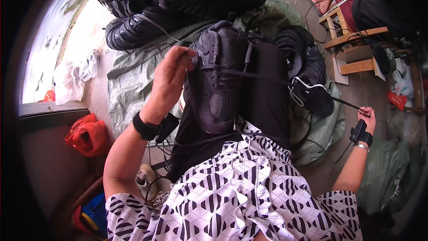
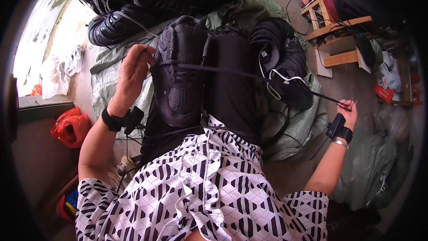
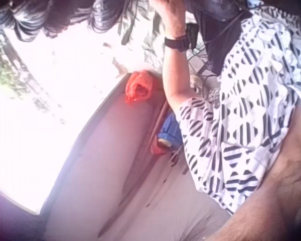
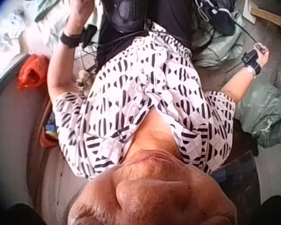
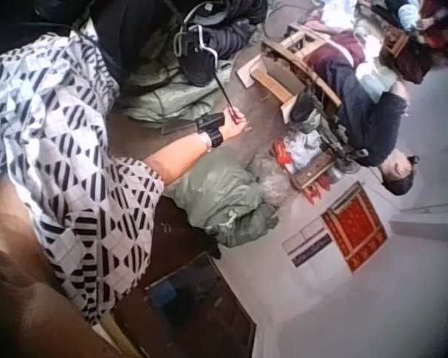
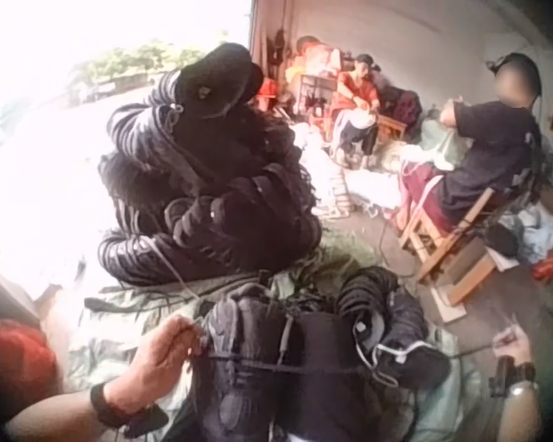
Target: The person is sitting on the floor and lacing a black sneaker. They thread the laces through the eyelets, pull them tight, and tie a knot. The person then picks up another shoe from a pile and begins the lacing process again.
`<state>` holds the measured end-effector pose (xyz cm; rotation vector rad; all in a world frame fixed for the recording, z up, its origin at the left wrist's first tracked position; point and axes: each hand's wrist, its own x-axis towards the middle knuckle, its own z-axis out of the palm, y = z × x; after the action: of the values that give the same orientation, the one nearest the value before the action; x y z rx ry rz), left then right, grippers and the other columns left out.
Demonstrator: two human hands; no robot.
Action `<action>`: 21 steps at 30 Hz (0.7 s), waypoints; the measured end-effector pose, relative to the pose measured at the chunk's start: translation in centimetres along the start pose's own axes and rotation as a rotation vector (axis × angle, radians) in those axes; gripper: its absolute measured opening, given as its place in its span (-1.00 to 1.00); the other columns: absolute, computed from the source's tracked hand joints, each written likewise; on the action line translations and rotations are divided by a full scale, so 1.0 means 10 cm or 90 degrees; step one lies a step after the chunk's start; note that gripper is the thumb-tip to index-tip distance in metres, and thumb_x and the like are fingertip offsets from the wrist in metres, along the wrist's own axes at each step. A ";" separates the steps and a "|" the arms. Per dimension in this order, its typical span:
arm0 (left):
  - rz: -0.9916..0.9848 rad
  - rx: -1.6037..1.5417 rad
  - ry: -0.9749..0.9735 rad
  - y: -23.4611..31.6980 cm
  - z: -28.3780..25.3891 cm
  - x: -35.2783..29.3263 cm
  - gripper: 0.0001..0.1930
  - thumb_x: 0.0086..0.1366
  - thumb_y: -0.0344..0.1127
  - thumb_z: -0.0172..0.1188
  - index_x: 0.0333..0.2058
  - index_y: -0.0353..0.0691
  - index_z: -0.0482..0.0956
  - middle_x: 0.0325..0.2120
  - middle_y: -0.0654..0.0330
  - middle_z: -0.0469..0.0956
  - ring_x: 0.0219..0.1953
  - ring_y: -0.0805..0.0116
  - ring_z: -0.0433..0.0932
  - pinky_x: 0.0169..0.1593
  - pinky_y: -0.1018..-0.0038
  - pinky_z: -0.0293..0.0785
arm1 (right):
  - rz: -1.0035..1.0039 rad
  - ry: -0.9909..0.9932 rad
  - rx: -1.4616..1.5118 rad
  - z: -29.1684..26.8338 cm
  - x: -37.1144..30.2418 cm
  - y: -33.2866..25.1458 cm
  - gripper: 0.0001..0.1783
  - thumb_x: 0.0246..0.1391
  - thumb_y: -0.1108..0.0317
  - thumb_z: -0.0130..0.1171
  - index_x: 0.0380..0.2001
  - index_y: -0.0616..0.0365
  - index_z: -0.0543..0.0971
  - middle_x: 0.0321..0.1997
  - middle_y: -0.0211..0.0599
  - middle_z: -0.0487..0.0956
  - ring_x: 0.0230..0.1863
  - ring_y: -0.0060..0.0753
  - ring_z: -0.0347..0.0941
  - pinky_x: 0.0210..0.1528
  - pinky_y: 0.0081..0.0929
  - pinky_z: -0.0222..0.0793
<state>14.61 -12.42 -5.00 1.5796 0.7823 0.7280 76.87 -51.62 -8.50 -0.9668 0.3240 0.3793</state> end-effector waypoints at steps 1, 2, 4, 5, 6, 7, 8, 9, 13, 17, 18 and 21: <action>0.003 0.012 -0.016 -0.01 0.08 0.02 -0.80 0.47 -0.27 -0.11 -0.12 -0.23 0.42 -0.54 0.39 0.34 -0.49 0.67 0.27 -0.40 0.68 0.21 | 0.018 -0.014 -0.038 -0.03 0.07 -0.07 -0.83 0.19 0.28 0.14 -0.39 0.15 0.52 -0.50 -0.37 0.53 -0.51 -0.47 0.36 -0.32 -0.38 0.35; -0.010 0.018 -0.041 0.03 0.13 -0.02 -0.76 0.48 -0.19 -0.11 -0.24 -0.22 0.43 -0.58 0.42 0.27 -0.53 0.66 0.25 -0.43 0.66 0.20 | 0.034 -0.028 -0.076 -0.04 0.14 -0.14 -0.85 0.19 0.30 0.13 -0.39 0.15 0.51 -0.51 -0.38 0.52 -0.55 -0.50 0.32 -0.38 -0.42 0.31; -0.014 0.212 -0.134 0.08 0.08 -0.06 -0.71 0.48 -0.20 -0.08 -0.38 -0.24 0.46 -0.61 0.41 0.31 -0.54 0.66 0.30 -0.44 0.66 0.22 | 0.038 -0.115 -0.211 0.13 0.15 0.02 -0.93 0.18 0.39 0.14 -0.36 0.13 0.50 -0.52 -0.40 0.50 -0.69 -0.65 0.15 -0.57 -0.61 0.11; -0.012 0.282 -0.186 0.14 0.03 -0.10 -0.69 0.47 -0.20 -0.07 -0.40 -0.25 0.49 -0.61 0.40 0.35 -0.53 0.66 0.33 -0.44 0.66 0.24 | 0.089 -0.140 -0.212 0.42 -0.01 0.28 -0.89 0.14 0.44 0.14 -0.25 0.13 0.51 -0.52 -0.42 0.50 -0.73 -0.70 0.08 -0.67 -0.67 -0.01; -0.011 0.247 -0.135 0.14 0.02 -0.11 -0.69 0.47 -0.19 -0.06 -0.39 -0.26 0.50 -0.60 0.39 0.39 -0.52 0.66 0.36 -0.45 0.66 0.25 | 0.026 -0.193 -0.292 0.79 -0.38 0.65 -0.72 0.13 0.45 0.13 -0.07 0.19 0.48 -0.51 -0.40 0.52 -0.75 -0.74 0.04 -0.73 -0.71 -0.10; -0.004 0.210 -0.088 0.12 0.02 -0.10 -0.69 0.46 -0.19 -0.04 -0.38 -0.26 0.52 -0.58 0.39 0.42 -0.52 0.65 0.38 -0.45 0.66 0.27 | -0.045 -0.228 -0.477 1.17 -0.79 0.97 -0.59 0.13 0.45 0.10 0.07 0.25 0.41 -0.46 -0.33 0.57 -0.74 -0.79 0.06 -0.75 -0.73 -0.11; 0.004 0.175 -0.040 0.11 0.02 -0.09 -0.69 0.46 -0.18 -0.03 -0.37 -0.27 0.54 -0.57 0.38 0.46 -0.51 0.65 0.41 -0.45 0.65 0.28 | -0.099 -0.337 -0.595 1.52 -1.30 1.25 -0.55 0.12 0.42 0.11 0.09 0.27 0.40 -0.39 -0.26 0.62 -0.73 -0.83 0.07 -0.74 -0.77 -0.08; 0.020 0.071 -0.008 0.07 0.02 -0.03 -0.70 0.44 -0.17 0.00 -0.31 -0.28 0.57 -0.55 0.37 0.51 -0.51 0.64 0.45 -0.47 0.65 0.29 | -0.132 -0.466 -0.625 1.68 -1.48 1.44 -0.56 0.11 0.42 0.13 0.08 0.28 0.41 -0.32 -0.21 0.64 -0.72 -0.85 0.10 -0.73 -0.80 -0.06; -0.116 0.093 -0.111 0.25 -0.02 0.05 -0.70 0.39 -0.17 0.10 -0.40 -0.31 0.56 -0.62 0.33 0.46 -0.59 0.62 0.39 -0.48 0.62 0.32 | -0.137 -0.753 -0.709 2.41 -2.64 2.02 -0.59 0.12 0.63 0.01 0.07 0.28 0.42 -0.24 -0.24 0.64 -0.24 -0.57 0.57 -0.28 -0.66 0.46; -0.014 0.189 -0.140 0.17 0.01 0.11 -0.69 0.40 -0.18 0.07 -0.46 -0.28 0.53 -0.67 0.38 0.40 -0.59 0.67 0.29 -0.49 0.61 0.26 | 0.092 -0.867 -0.714 2.60 -3.05 2.23 -0.64 0.09 0.62 0.03 -0.01 0.29 0.50 -0.28 -0.29 0.63 -0.32 -0.64 0.54 -0.35 -0.70 0.41; -0.001 0.199 -0.147 0.17 0.00 0.12 -0.68 0.41 -0.18 0.04 -0.47 -0.26 0.53 -0.67 0.38 0.38 -0.58 0.68 0.28 -0.50 0.61 0.25 | 0.065 -0.909 -0.768 2.59 -2.99 2.28 -0.73 0.06 0.60 0.04 -0.14 0.30 0.56 -0.37 -0.36 0.62 -0.44 -0.71 0.47 -0.41 -0.72 0.36; -0.078 0.164 -0.175 0.24 -0.02 0.20 -0.68 0.41 -0.17 0.04 -0.46 -0.26 0.53 -0.67 0.36 0.40 -0.59 0.67 0.28 -0.51 0.60 0.25 | 0.039 -0.900 -0.803 2.49 -2.81 2.25 -0.78 0.04 0.60 0.05 -0.23 0.30 0.59 -0.46 -0.42 0.59 -0.52 -0.74 0.41 -0.45 -0.72 0.35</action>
<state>15.85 -10.90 -2.52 1.7985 0.7819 0.3208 44.29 -23.82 0.30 -1.6074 -1.3374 1.2737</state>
